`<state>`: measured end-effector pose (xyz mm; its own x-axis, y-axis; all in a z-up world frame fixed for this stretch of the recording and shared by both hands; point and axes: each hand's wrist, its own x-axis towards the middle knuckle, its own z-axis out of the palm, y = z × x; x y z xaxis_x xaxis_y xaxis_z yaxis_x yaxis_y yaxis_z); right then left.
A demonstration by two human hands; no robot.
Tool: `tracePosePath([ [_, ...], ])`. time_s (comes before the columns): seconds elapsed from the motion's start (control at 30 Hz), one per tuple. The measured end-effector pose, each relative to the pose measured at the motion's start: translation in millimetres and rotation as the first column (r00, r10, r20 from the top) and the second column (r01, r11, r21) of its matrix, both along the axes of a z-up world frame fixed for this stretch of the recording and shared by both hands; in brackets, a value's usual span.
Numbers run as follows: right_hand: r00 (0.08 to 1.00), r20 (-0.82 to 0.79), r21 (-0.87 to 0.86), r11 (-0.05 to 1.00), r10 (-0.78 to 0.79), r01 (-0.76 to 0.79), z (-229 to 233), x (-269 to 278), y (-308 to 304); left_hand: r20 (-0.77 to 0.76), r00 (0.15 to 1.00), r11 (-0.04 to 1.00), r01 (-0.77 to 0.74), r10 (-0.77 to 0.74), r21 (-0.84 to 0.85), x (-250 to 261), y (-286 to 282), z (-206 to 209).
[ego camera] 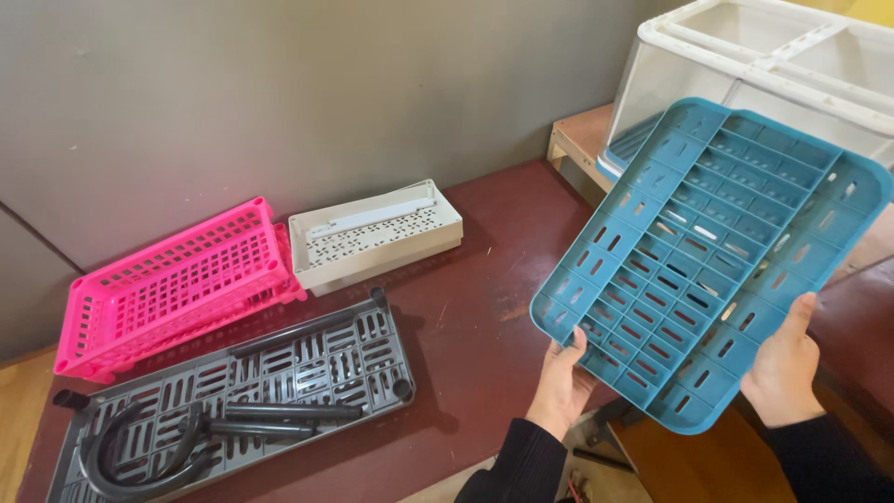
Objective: The person wipes a blue plastic tray with a cloth, then assembles a multi-part plastic container by inserting the tray, placing a blue grid lid, and adding a clear cover. The person then wipes a white perforated tray with the cloth.
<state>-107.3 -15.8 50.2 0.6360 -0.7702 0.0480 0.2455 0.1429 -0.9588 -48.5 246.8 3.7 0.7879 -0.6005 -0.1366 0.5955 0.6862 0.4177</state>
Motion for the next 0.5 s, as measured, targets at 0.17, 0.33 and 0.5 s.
tracePosePath([
  [0.17,0.991,-0.035,-0.055,0.989,0.132,-0.134,6,37,-26,-0.008,0.992,0.991,-0.127,0.127,-0.044,58,-15,12],
  [0.33,0.995,0.065,-0.214,0.975,0.072,-0.057,51,58,-87,0.077,0.975,0.977,-0.212,0.21,0.014,125,-7,14],
  [0.5,0.959,-0.092,-0.325,0.903,0.266,-0.282,131,75,-177,0.303,0.939,0.959,-0.22,0.16,0.176,212,7,-1],
])
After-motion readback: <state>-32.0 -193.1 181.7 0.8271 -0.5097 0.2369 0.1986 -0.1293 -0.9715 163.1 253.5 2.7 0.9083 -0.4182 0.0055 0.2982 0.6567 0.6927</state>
